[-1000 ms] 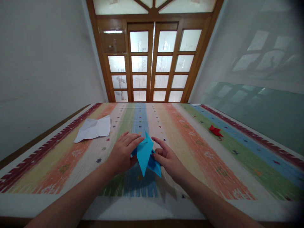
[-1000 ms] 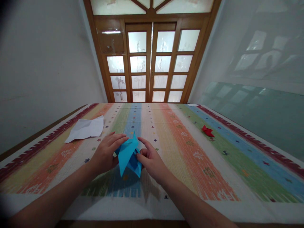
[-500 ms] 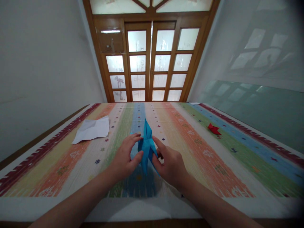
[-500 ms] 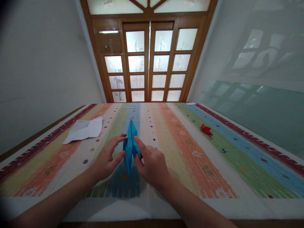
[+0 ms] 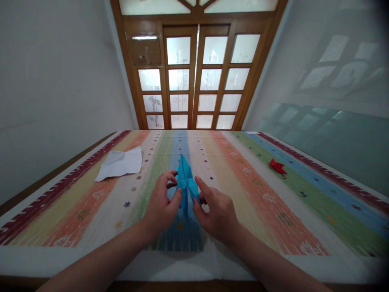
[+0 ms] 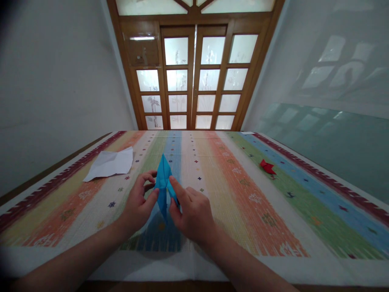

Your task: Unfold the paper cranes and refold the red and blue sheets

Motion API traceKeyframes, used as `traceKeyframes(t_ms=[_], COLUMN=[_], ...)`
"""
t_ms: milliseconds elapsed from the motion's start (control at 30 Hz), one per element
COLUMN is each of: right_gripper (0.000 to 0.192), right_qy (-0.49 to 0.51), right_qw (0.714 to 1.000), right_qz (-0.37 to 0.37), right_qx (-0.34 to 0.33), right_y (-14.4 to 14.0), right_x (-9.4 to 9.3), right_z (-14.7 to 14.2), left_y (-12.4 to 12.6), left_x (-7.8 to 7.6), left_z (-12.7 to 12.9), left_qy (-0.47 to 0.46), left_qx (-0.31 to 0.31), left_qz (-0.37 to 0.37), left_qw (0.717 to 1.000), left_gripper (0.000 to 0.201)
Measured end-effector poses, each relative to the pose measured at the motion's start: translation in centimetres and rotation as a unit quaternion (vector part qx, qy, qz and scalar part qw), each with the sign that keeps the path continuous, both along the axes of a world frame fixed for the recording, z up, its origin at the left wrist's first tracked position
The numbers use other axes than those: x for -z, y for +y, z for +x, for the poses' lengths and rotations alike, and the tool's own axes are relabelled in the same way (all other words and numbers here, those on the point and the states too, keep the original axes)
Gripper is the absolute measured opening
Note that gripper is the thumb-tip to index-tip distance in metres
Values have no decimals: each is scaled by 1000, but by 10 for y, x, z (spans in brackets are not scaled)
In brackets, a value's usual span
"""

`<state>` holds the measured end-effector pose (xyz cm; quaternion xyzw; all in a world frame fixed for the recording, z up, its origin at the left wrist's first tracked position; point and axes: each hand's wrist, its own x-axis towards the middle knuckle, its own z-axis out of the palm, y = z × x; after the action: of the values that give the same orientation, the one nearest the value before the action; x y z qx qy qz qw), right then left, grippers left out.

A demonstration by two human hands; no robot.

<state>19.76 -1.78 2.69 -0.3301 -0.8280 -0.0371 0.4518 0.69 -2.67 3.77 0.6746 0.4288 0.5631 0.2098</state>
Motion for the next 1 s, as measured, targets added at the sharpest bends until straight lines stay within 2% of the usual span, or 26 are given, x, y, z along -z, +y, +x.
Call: traceKeyframes(t_ms=[200,333,500,600,867,1000], right_gripper=[70,69,67,58,14,10], right_qy=[-1,7,24,30,63,71], right_qw=[1000,1000,996,992,974,967], right_qz=[0,-14,-79,-111,-212,-239], right_qx=[1,10,31,48,54,58], right_y=[0,2,6,7,11,11], right_x=[-1,0,-2,-4,-9,-13], right_z=[0,1,3,3,4,6], left_y=[4,9,9,7,4,7], left_x=[2,3,2,2,4,0], left_z=[3,3,3,4,3,3], left_qy=[-71,-110,-126,-111,-87,-106], left_qx=[-14,6,20,22,56,56], left_qz=[-66,-85,-85,-82,-96,-114], left_qw=[995,990,988,990,990,986], left_gripper=[13,16,20,20,17,13])
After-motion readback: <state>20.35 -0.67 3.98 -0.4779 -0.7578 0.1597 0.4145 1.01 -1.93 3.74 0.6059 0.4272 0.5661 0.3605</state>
